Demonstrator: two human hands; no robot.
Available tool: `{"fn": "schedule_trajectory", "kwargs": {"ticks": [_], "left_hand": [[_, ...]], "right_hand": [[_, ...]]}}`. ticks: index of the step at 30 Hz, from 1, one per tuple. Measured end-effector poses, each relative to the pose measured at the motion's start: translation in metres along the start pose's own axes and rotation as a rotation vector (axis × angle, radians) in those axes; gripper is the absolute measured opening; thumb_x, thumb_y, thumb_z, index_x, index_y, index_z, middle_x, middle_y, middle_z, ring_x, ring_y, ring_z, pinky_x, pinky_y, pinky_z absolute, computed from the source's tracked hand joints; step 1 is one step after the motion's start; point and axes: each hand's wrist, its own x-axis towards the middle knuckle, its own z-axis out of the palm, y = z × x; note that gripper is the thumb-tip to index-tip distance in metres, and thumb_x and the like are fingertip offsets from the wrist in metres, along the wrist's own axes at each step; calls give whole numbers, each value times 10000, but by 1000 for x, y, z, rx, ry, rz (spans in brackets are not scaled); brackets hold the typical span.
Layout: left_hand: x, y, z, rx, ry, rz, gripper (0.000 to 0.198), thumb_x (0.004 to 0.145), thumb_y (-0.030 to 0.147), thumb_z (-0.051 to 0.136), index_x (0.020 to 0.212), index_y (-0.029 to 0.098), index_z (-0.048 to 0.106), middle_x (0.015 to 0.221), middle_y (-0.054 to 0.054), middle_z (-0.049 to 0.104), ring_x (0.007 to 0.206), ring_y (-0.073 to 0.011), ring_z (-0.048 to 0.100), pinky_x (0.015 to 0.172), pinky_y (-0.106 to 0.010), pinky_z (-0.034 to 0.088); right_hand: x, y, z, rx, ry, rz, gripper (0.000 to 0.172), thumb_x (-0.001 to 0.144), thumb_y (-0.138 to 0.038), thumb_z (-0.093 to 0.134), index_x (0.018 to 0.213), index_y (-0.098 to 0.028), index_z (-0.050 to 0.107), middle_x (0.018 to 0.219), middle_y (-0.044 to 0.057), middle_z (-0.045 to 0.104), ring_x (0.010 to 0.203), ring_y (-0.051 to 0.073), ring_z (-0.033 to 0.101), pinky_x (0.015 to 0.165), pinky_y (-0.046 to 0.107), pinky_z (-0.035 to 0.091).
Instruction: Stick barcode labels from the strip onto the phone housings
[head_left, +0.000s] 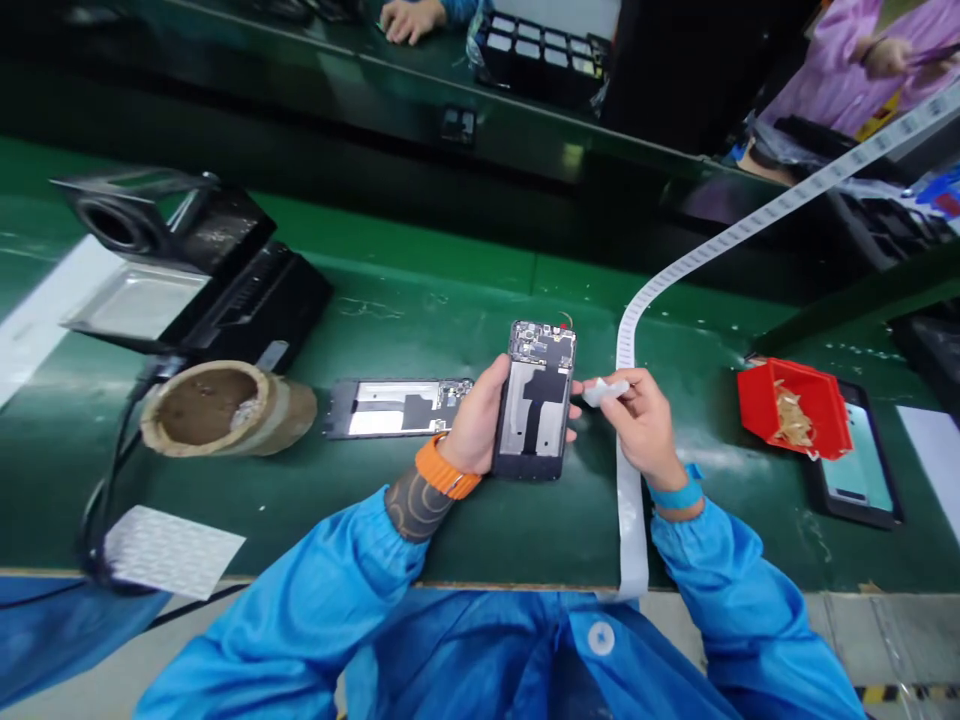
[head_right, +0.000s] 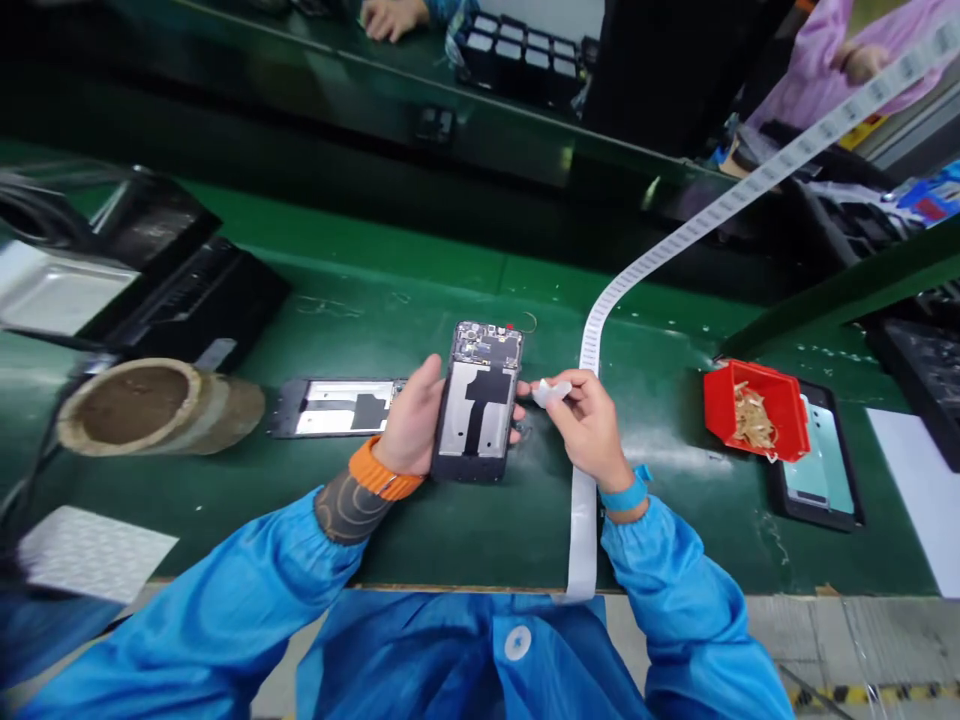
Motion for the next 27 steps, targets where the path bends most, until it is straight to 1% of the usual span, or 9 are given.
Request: {"fn": "schedule_trajectory", "kwargs": {"ticks": [2, 5, 8, 13, 16, 19, 22, 25, 27], "left_hand": [[-2, 1, 2, 3, 2, -21, 694, 936, 659, 441, 1295, 98, 632, 1128, -191, 750, 961, -341, 752, 838, -467, 607], [-5, 3, 2, -3, -20, -52, 715, 924, 655, 461, 1358, 102, 592, 1110, -181, 755, 989, -354, 746, 872, -477, 588], [-6, 3, -1, -1, -83, -81, 740, 899, 667, 507, 1370, 103, 586, 1109, -188, 754, 965, -350, 749, 876, -474, 576], [-6, -3, -6, 50, -111, -83, 729, 896, 651, 533, 1379, 109, 589, 1102, -205, 753, 938, -343, 750, 862, -475, 576], [-8, -4, -6, 70, -107, -100, 664, 876, 623, 593, 1308, 121, 640, 1101, -197, 758, 936, -345, 755, 866, -472, 582], [-10, -2, -6, 70, -98, -125, 548, 874, 557, 638, 1220, 134, 682, 1092, -184, 766, 958, -347, 756, 897, -478, 579], [-10, -2, -7, 93, -68, -119, 490, 893, 503, 632, 1186, 114, 693, 1078, -198, 767, 972, -355, 753, 909, -496, 579], [-8, -6, -8, 145, -37, -122, 463, 894, 469, 647, 1163, 96, 701, 1075, -210, 765, 913, -348, 763, 835, -457, 605], [-7, -9, -7, 164, -30, -132, 470, 878, 473, 677, 1159, 98, 696, 1053, -209, 769, 868, -336, 769, 776, -421, 618]], "right_hand": [[-2, 2, 7, -25, -37, -88, 118, 914, -326, 649, 976, -263, 570, 1138, 82, 702, 1082, 245, 681, 930, 443, 554], [0, 6, 3, -240, 62, -246, 50, 886, -261, 672, 921, -267, 637, 1160, 87, 608, 1150, 263, 608, 954, 468, 524], [1, 4, -4, -376, 129, -319, 50, 889, -243, 664, 918, -282, 676, 979, 57, 565, 961, 236, 618, 839, 438, 544], [-2, 1, -6, -360, -2, -296, 66, 924, -235, 618, 934, -281, 664, 725, -7, 570, 662, 175, 571, 619, 341, 499], [-1, -1, -7, -365, -28, -354, 114, 910, -191, 615, 956, -283, 666, 784, 7, 649, 729, 193, 615, 684, 369, 522], [2, -4, -10, -391, -151, -438, 233, 871, -178, 633, 1075, -287, 664, 983, 46, 720, 905, 239, 664, 826, 440, 549], [1, -5, -10, -418, -253, -424, 264, 859, -243, 660, 1122, -268, 646, 1123, 85, 702, 1017, 260, 671, 880, 455, 563], [-1, -3, -6, -423, -152, -333, 81, 895, -242, 636, 974, -249, 623, 987, 59, 697, 888, 210, 674, 781, 371, 570], [-2, 0, -3, -413, -66, -250, 50, 897, -231, 629, 924, -247, 591, 868, 23, 669, 763, 172, 644, 711, 324, 555]]}}
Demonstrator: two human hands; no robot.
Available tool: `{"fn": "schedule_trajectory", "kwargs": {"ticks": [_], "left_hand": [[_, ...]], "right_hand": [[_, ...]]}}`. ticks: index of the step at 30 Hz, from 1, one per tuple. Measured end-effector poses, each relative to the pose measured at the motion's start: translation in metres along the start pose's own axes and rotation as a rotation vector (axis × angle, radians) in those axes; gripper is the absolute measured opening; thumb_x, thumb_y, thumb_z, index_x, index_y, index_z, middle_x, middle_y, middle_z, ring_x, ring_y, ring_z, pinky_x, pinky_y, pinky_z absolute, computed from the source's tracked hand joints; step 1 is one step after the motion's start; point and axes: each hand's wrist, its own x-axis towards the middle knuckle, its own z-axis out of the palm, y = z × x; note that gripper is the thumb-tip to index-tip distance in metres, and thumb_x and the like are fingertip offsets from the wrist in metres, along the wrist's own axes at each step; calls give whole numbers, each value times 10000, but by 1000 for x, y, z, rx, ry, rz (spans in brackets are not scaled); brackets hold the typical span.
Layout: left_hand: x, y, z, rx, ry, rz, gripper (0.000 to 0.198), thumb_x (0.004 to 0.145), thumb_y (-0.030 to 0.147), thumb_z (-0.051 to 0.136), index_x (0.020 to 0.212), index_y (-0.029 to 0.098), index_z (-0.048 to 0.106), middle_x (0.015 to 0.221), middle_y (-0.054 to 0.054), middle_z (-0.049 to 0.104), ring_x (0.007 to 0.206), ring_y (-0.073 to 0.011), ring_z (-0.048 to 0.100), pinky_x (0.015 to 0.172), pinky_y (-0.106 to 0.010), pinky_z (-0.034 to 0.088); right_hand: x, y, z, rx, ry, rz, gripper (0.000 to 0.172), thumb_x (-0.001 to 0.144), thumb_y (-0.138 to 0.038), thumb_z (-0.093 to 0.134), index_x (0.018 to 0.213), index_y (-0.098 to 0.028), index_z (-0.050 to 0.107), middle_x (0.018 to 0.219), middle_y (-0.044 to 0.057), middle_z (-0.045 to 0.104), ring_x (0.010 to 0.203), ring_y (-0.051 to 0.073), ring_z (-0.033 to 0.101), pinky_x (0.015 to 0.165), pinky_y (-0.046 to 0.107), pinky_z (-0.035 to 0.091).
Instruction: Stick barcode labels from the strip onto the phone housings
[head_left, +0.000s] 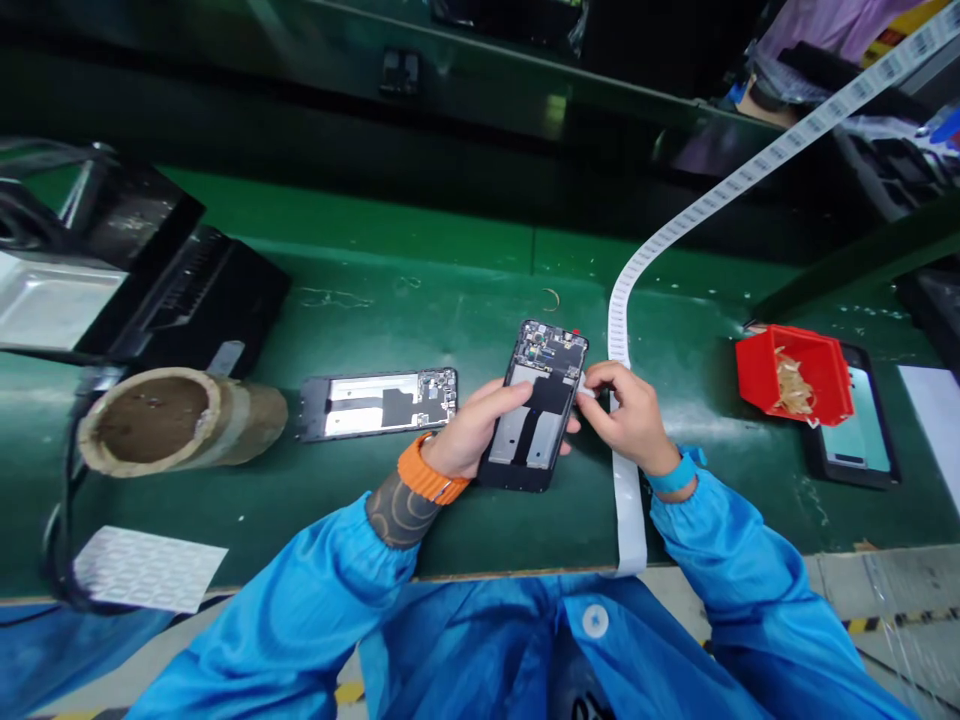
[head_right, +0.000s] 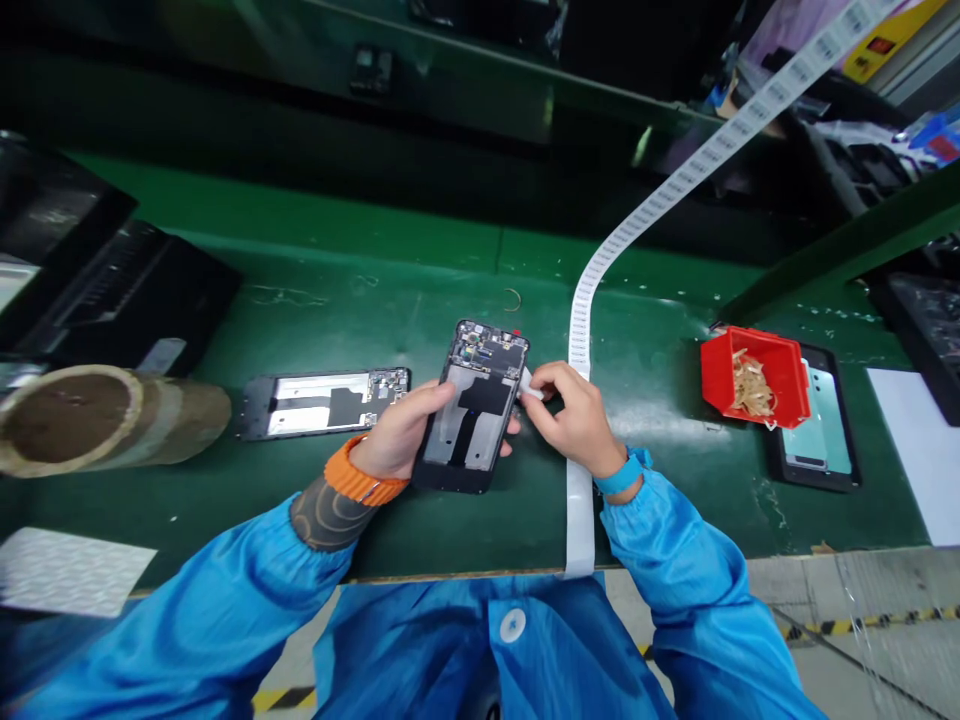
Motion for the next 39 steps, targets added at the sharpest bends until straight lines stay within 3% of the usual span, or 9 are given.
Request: {"fn": "schedule_trajectory", "kwargs": {"ticks": [7, 11, 15, 19, 24, 31, 34, 39], "left_hand": [[0, 1, 0, -55, 26, -66, 534, 838, 512, 727, 1162, 90, 686, 1038, -204, 773, 837, -326, 773, 737, -391, 620], [1, 2, -1, -114, -19, -93, 589, 831, 560, 714, 1208, 109, 682, 1068, -181, 774, 880, -316, 770, 798, -406, 610], [2, 1, -1, -138, -21, -108, 592, 805, 578, 735, 1174, 117, 700, 1056, -160, 779, 883, -301, 769, 821, -396, 603], [0, 1, 1, -98, -29, -123, 610, 798, 592, 741, 1180, 119, 697, 1076, -176, 772, 906, -327, 767, 789, -401, 607], [-4, 3, 5, -25, -23, -67, 601, 785, 587, 768, 1161, 123, 705, 1062, -185, 774, 867, -326, 773, 762, -395, 616], [-7, 4, 8, 87, 8, -28, 595, 755, 560, 810, 1146, 128, 687, 1024, -180, 779, 834, -315, 774, 708, -376, 622], [-8, 3, 12, 134, 44, -34, 585, 745, 529, 831, 1133, 120, 675, 1009, -177, 780, 815, -300, 772, 680, -346, 615], [-5, 0, 9, 80, 68, -63, 606, 754, 560, 808, 1124, 98, 680, 1014, -188, 778, 803, -303, 771, 690, -354, 612]], "right_hand": [[-5, 4, 4, 121, 78, 217, 179, 975, -309, 548, 1139, -239, 564, 888, 26, 718, 741, 170, 691, 686, 309, 555], [-5, -1, 2, 132, 104, 181, 230, 980, -317, 546, 1200, -250, 554, 867, 16, 704, 708, 171, 676, 663, 318, 549], [-2, -5, -1, 72, 108, 89, 277, 866, -302, 704, 1124, -238, 624, 1040, 67, 670, 836, 200, 652, 703, 343, 561], [-1, 0, 0, 175, 188, 221, 111, 924, -263, 623, 1025, -230, 655, 911, 42, 691, 788, 185, 658, 701, 335, 550], [-2, 3, 1, 373, 197, 333, 129, 935, -318, 622, 1010, -222, 667, 800, 14, 697, 626, 147, 620, 557, 278, 506], [-3, 3, -3, 262, 95, 218, 90, 933, -263, 611, 952, -225, 690, 879, 29, 704, 754, 171, 647, 633, 296, 508], [0, 1, -4, 156, 114, 101, 67, 909, -205, 618, 889, -223, 680, 897, 40, 665, 806, 181, 631, 656, 310, 500], [3, -6, -6, 3, 154, -33, 126, 892, -135, 625, 945, -227, 692, 913, 43, 655, 817, 182, 631, 713, 342, 526]]}}
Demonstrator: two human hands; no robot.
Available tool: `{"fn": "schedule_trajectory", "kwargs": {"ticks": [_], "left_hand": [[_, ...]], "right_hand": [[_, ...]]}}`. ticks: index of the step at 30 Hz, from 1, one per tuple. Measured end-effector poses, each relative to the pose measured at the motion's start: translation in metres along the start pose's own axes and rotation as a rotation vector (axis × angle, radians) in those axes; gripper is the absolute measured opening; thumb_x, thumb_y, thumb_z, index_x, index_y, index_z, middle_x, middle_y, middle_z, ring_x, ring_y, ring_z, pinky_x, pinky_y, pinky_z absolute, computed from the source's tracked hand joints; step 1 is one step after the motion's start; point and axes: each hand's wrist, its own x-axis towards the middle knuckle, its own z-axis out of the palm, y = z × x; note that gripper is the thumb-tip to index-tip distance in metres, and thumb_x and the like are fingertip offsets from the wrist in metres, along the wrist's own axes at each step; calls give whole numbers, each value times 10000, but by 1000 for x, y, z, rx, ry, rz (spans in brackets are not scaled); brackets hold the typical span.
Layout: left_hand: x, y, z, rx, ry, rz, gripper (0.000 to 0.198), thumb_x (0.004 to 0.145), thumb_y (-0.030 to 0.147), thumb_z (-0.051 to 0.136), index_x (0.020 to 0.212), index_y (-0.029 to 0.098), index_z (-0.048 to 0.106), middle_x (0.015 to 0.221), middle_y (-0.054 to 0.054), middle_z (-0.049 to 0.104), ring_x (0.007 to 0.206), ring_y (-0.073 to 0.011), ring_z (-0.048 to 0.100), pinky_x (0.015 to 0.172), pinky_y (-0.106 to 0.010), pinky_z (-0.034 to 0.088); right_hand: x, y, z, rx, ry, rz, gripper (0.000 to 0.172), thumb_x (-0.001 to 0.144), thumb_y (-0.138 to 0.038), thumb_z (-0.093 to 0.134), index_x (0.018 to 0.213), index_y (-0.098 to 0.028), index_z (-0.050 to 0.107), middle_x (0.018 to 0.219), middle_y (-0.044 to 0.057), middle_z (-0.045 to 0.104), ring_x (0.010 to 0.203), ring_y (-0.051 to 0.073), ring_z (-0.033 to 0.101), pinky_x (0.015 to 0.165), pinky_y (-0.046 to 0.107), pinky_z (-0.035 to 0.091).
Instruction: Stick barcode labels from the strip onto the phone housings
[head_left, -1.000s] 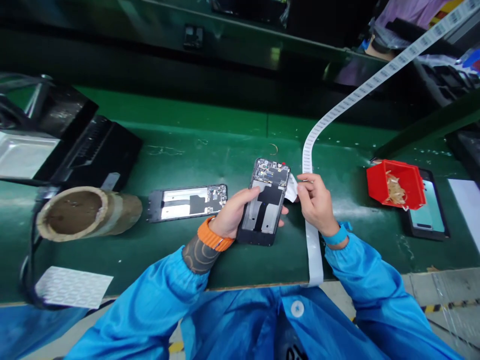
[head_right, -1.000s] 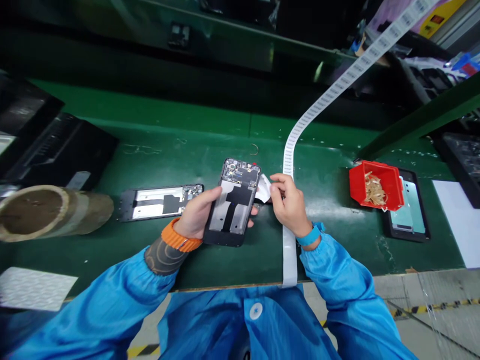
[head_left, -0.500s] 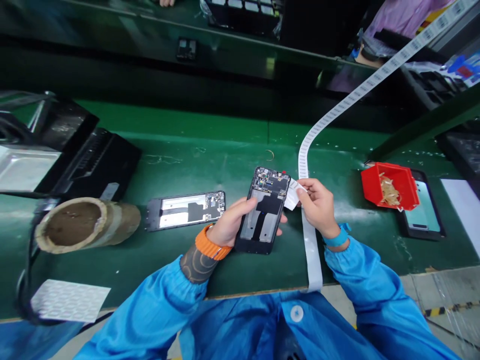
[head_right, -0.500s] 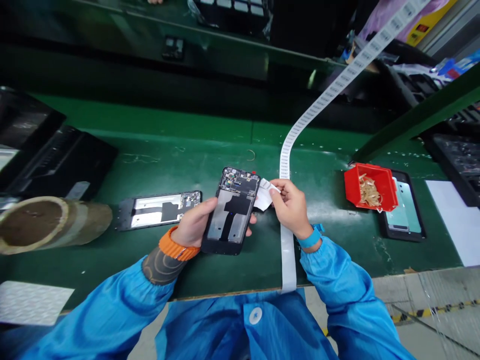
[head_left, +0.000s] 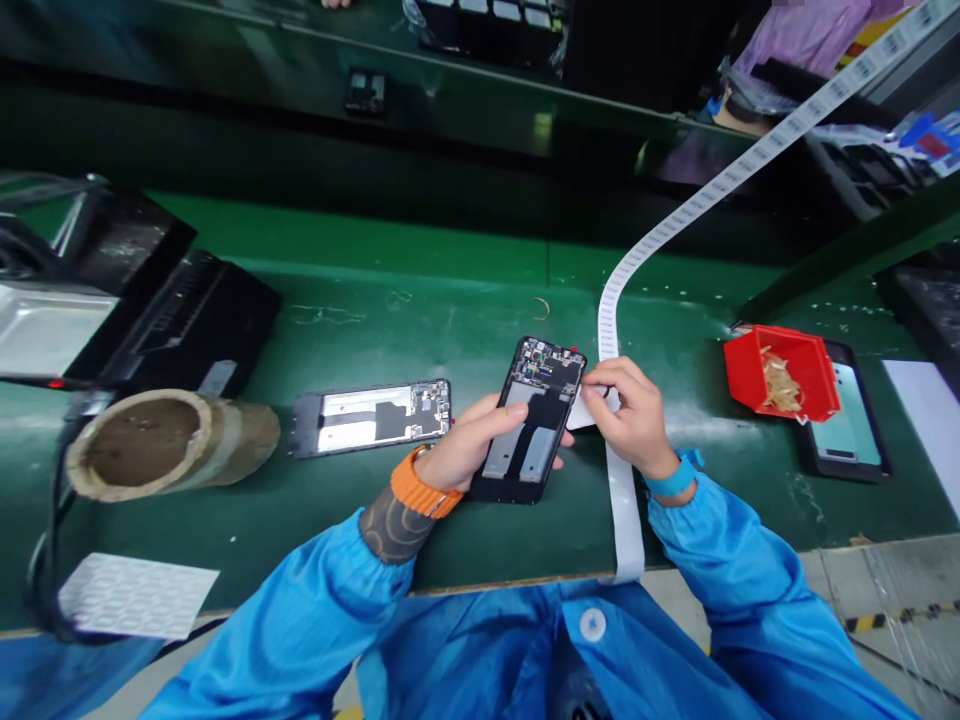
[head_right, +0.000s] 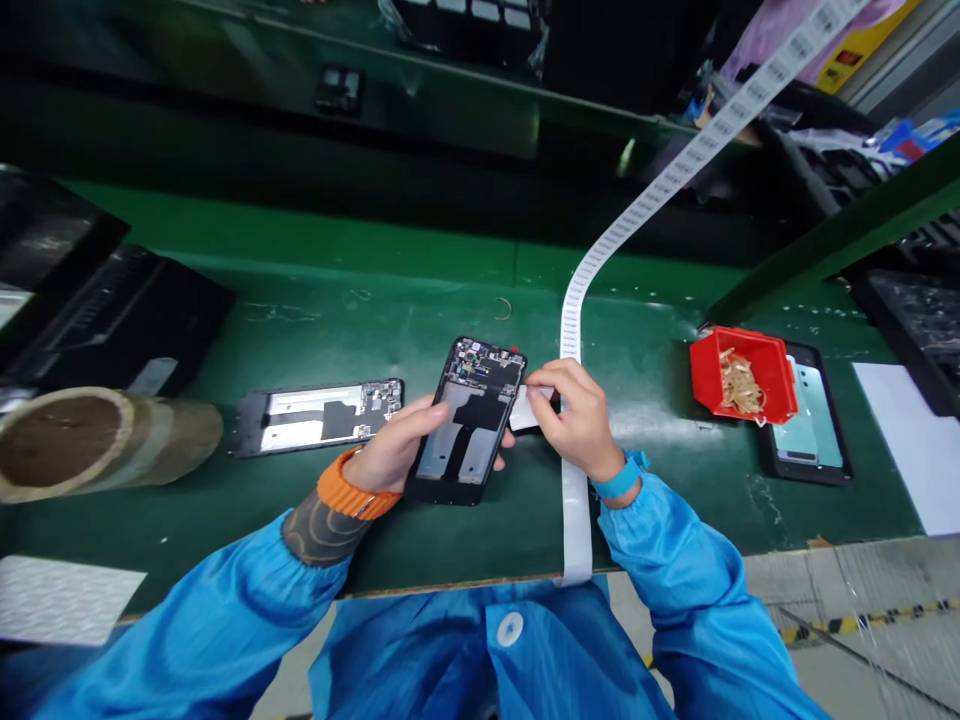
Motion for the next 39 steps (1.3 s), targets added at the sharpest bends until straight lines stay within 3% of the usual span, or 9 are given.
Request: {"fn": "schedule_trajectory", "kwargs": {"ticks": [7, 11, 19, 22, 25, 28, 31, 33, 39], "left_hand": [[5, -1, -9, -183, -103, -85, 646, 827, 610, 708, 1241, 120, 633, 1065, -173, 776, 882, -312, 772, 812, -403, 604], [5, 0, -8, -163, -86, -75, 598, 876, 575, 663, 1244, 104, 630, 1057, -176, 774, 874, -307, 770, 800, -397, 603], [9, 7, -2, -35, 194, -127, 543, 855, 597, 685, 1092, 109, 686, 942, -179, 780, 738, -282, 763, 663, -359, 605], [9, 11, 1, 163, 322, -138, 552, 821, 610, 721, 1042, 106, 680, 890, -163, 773, 667, -242, 739, 582, -305, 573], [3, 16, 2, 373, 355, -18, 555, 765, 600, 785, 991, 106, 670, 861, -135, 761, 657, -212, 715, 560, -266, 538], [-5, 19, 0, 278, 248, 75, 601, 777, 597, 773, 1113, 113, 657, 944, -146, 767, 763, -265, 742, 667, -335, 574], [-7, 16, -2, 12, 9, 17, 790, 799, 705, 673, 1310, 109, 591, 1045, -186, 759, 854, -322, 751, 784, -437, 580], [-4, 10, -3, -123, -125, -23, 829, 808, 750, 617, 1325, 101, 586, 1063, -199, 754, 866, -332, 752, 806, -446, 572], [4, 5, -5, -312, -289, -91, 849, 807, 778, 581, 1341, 118, 591, 1082, -183, 751, 893, -350, 754, 780, -427, 568]], "right_hand": [[0, -2, 0, -137, 35, -160, 159, 891, -99, 624, 872, -231, 711, 878, 42, 640, 835, 193, 623, 747, 365, 531], [0, 0, 0, -129, -6, -131, 135, 905, -122, 608, 871, -231, 679, 893, 43, 639, 860, 200, 625, 772, 375, 528], [1, 2, 0, -23, -97, 11, 101, 943, -168, 541, 879, -234, 583, 909, 48, 615, 878, 204, 605, 816, 385, 498], [2, 3, -1, 8, -88, 47, 108, 947, -173, 544, 862, -233, 572, 894, 39, 606, 855, 192, 590, 799, 366, 489], [3, 3, -3, 44, -86, 79, 115, 948, -174, 551, 851, -232, 568, 886, 34, 602, 838, 185, 584, 791, 356, 484], [4, 2, -5, 68, -137, 82, 108, 947, -173, 556, 856, -230, 571, 894, 34, 600, 846, 186, 588, 807, 361, 485], [3, 1, -7, 69, -189, 37, 91, 939, -170, 568, 869, -228, 581, 944, 45, 599, 931, 202, 598, 862, 382, 488], [2, 0, -7, 47, -201, 15, 84, 935, -168, 571, 880, -228, 588, 984, 56, 596, 978, 214, 601, 888, 399, 493], [-1, -4, -2, -39, -88, -68, 103, 905, -141, 586, 896, -242, 606, 1014, 68, 599, 961, 228, 617, 848, 426, 521]]}}
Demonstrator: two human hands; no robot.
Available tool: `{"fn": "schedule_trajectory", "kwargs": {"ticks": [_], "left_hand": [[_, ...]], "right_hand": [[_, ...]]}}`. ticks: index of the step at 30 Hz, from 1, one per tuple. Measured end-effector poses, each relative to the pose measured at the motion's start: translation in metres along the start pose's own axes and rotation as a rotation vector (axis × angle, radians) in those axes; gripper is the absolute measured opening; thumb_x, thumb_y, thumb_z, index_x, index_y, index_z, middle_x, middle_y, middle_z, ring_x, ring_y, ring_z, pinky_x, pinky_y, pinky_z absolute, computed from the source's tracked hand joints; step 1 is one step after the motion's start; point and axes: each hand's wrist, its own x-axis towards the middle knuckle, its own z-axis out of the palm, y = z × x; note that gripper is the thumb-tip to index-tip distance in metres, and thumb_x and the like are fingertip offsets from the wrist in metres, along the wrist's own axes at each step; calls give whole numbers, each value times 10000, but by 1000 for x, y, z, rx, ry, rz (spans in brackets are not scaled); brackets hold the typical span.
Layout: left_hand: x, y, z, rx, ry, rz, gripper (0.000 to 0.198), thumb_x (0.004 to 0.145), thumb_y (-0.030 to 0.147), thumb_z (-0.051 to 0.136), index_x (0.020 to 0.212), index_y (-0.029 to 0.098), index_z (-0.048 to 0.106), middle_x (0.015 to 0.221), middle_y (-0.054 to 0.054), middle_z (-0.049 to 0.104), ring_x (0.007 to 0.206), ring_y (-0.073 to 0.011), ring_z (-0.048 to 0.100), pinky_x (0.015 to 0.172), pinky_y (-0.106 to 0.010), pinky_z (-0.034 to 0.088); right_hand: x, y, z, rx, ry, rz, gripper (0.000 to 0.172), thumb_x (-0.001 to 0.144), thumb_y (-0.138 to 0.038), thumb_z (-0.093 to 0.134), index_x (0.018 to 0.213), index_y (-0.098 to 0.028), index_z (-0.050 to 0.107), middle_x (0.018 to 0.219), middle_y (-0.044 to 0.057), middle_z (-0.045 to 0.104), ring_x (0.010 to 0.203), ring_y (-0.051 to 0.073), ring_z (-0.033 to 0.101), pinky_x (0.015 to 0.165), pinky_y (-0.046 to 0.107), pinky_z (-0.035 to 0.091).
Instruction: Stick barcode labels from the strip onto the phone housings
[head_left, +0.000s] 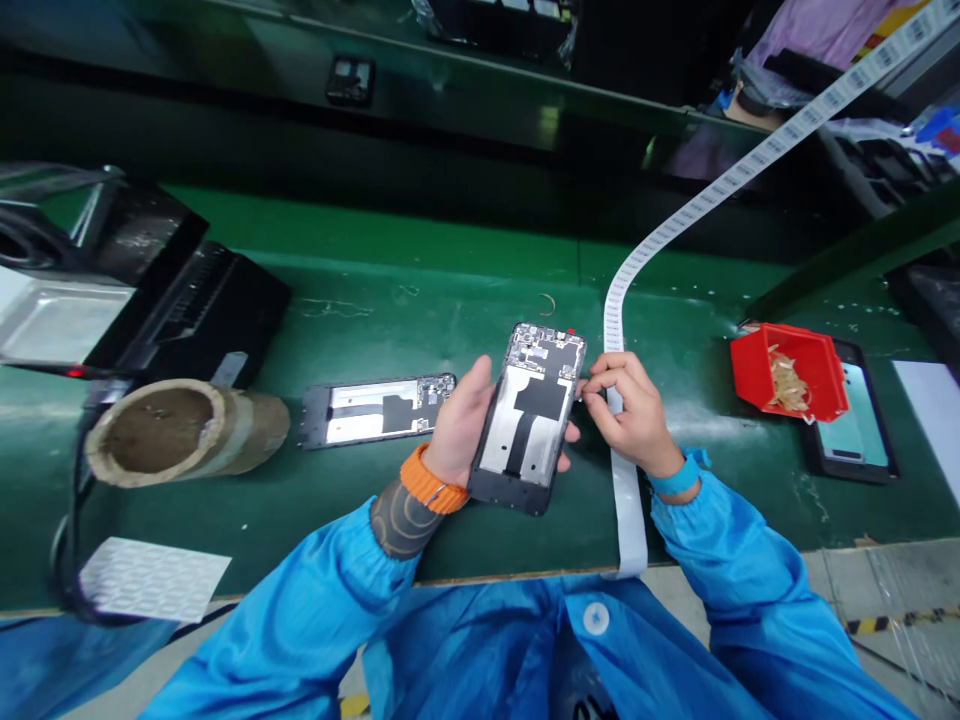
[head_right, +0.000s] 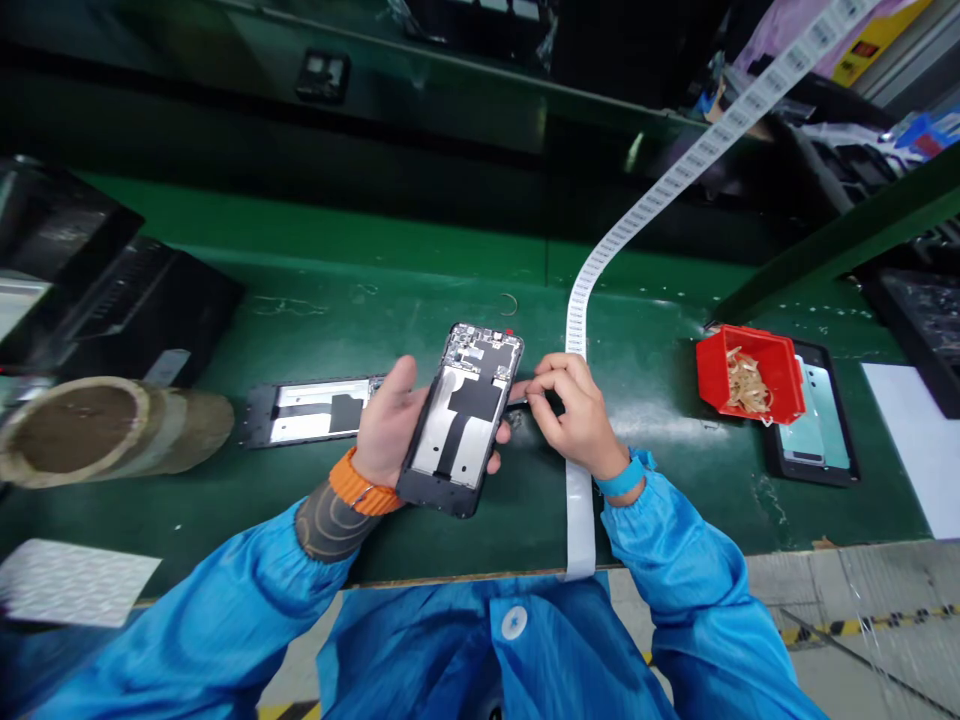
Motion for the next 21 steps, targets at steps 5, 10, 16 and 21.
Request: {"fn": "schedule_trajectory", "kwargs": {"ticks": [5, 10, 16, 21], "left_hand": [[-1, 1, 2, -23, 1, 6, 831, 808, 790, 547, 1323, 140, 610, 1060, -161, 744, 882, -334, 742, 770, -424, 559], [0, -2, 9, 5, 63, 115, 907, 816, 834, 444, 1389, 143, 574, 1150, -204, 712, 860, -297, 697, 748, -426, 547], [-1, -5, 11, 7, 79, 147, 886, 785, 871, 433, 1275, 160, 634, 1047, -167, 719, 818, -300, 695, 717, -420, 542], [1, -6, 10, 19, 62, 106, 1028, 773, 902, 383, 1419, 120, 547, 1064, -179, 713, 834, -298, 692, 760, -419, 533]], "right_hand": [[-4, -2, 6, -42, 115, -76, 138, 881, -127, 595, 931, -255, 605, 1010, 75, 613, 960, 247, 624, 827, 451, 533], [-7, 2, 13, 250, 173, 166, 308, 895, -267, 666, 1166, -254, 521, 1093, 77, 609, 873, 191, 621, 744, 377, 548], [-4, -5, 15, 691, -129, 451, 395, 901, -578, 648, 1032, -206, 622, 776, 4, 635, 560, 107, 536, 497, 260, 470], [-8, -9, 18, 663, -1, 544, 357, 882, -546, 691, 793, -215, 594, 621, -33, 587, 495, 100, 483, 453, 242, 405]]}}
